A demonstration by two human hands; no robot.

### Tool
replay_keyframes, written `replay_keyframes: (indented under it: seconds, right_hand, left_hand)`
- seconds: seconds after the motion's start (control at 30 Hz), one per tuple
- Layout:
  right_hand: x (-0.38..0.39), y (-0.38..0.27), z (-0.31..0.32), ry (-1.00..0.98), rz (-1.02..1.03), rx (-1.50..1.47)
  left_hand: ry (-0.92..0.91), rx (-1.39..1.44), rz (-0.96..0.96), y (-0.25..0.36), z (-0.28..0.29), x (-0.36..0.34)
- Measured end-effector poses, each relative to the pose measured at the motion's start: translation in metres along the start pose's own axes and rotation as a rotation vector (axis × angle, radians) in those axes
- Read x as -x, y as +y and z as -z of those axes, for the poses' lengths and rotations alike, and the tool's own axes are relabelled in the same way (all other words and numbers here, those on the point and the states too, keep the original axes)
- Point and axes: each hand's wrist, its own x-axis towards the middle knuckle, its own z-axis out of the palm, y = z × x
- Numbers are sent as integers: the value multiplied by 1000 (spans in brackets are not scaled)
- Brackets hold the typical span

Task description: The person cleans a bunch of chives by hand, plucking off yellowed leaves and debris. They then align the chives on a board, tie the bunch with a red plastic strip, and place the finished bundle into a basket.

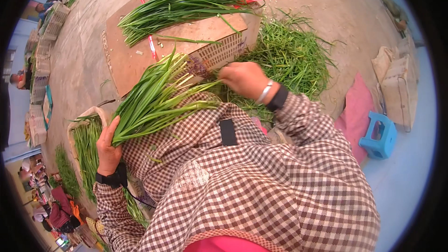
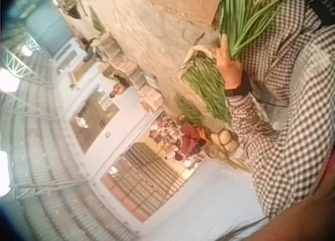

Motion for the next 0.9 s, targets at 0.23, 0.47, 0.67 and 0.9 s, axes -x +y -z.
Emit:
replay_keyframes:
  seconds: [0.23, 0.47, 0.67, 0.9]
  right_hand:
    - [82, 100, 47, -478, -638, 576]
    - [-1, -22, -14, -266, -200, -510]
    - [-9, -33, -24, -232, -75, -367]
    - [73, 92, 19, -536, -594, 341]
  left_hand:
    - [-14, 38, 19, -4, -1, -3]
    - [-20, 64, 33, 1, 3, -4]
    - [-83, 61, 72, 5, 8, -5]
    - [-63, 81, 61, -3, 5, 0]
